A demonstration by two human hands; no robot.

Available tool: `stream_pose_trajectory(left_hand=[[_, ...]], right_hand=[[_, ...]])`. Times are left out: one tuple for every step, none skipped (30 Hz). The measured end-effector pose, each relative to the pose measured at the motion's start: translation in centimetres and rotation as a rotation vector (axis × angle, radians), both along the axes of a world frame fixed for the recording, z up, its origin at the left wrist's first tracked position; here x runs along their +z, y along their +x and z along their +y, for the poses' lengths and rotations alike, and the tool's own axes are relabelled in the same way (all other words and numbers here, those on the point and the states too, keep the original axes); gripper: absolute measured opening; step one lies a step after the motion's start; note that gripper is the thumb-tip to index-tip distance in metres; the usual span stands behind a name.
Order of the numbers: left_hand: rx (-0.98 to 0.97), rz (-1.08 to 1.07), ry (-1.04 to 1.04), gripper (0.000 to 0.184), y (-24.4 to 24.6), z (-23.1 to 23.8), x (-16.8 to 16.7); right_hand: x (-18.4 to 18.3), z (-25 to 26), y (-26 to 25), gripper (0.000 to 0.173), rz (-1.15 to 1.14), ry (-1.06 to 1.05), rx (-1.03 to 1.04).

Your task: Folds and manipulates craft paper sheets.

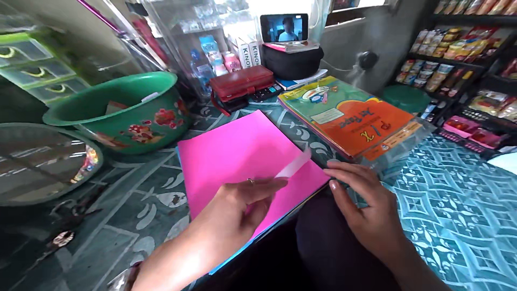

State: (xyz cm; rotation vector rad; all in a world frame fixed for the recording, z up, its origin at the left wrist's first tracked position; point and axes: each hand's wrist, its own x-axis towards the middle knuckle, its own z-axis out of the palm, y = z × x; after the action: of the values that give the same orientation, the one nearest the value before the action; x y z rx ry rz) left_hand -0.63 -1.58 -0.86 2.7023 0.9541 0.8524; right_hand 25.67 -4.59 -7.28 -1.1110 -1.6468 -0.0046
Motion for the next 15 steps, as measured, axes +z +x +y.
stream_pose_trajectory(left_hand=[[-0.002, 0.011, -0.001, 0.034, 0.1, -0.1, 0.0], [0.002, 0.016, -0.003, 0.039, 0.1, -0.1, 0.0], [0.005, 0.021, -0.002, 0.044, 0.2, -0.2, -0.1], [0.008, 0.03, -0.003, 0.047, 0.2, -0.2, -0.2], [0.009, 0.035, -0.007, 0.047, 0.2, -0.2, -0.2], [0.01, 0.032, -0.016, 0.047, 0.1, -0.2, -0.1], [0.008, 0.024, -0.037, 0.047, 0.0, -0.1, 0.0], [0.011, 0.019, -0.067, 0.047, -0.1, 0.0, 0.2], [0.015, 0.015, -0.11, 0.046, -0.4, 0.2, 0.4], [0.012, 0.009, -0.158, 0.045, -0.6, 0.4, 0.7], [0.005, 0.002, -0.208, 0.044, -0.8, 0.6, 0.9], [0.0, -0.002, -0.253, 0.044, -1.0, 0.7, 1.2], [-0.006, 0.0, -0.29, 0.044, -1.2, 0.8, 1.4], [-0.013, 0.002, -0.307, 0.043, -1.3, 0.8, 1.5], [-0.017, 0.005, -0.315, 0.042, -1.3, 0.9, 1.6]], right_hand=[[0.0, 0.1, 0.0, 0.026, -0.008, -0.007, 0.003], [0.0, 0.1, 0.0, 0.026, -0.013, -0.008, 0.008], [0.0, 0.1, 0.0, 0.026, -0.017, -0.008, 0.013], [-0.1, 0.1, 0.0, 0.026, -0.017, -0.008, 0.019], [-0.1, 0.2, 0.0, 0.025, -0.015, -0.007, 0.022], [-0.1, 0.2, 0.0, 0.026, -0.015, -0.007, 0.021], [0.0, 0.2, 0.0, 0.026, -0.017, -0.008, 0.019], [0.0, 0.2, 0.0, 0.027, -0.02, -0.008, 0.013], [0.1, 0.2, 0.1, 0.027, -0.027, -0.009, 0.004], [0.2, 0.3, 0.1, 0.028, -0.038, -0.009, -0.008], [0.2, 0.4, 0.3, 0.029, -0.055, -0.012, -0.018], [0.2, 0.6, 0.5, 0.03, -0.076, -0.016, -0.019], [0.2, 0.8, 0.6, 0.031, -0.101, -0.019, -0.019], [0.3, 0.9, 0.8, 0.032, -0.127, -0.018, -0.024], [0.5, 1.2, 0.8, 0.032, -0.143, -0.011, -0.029]])
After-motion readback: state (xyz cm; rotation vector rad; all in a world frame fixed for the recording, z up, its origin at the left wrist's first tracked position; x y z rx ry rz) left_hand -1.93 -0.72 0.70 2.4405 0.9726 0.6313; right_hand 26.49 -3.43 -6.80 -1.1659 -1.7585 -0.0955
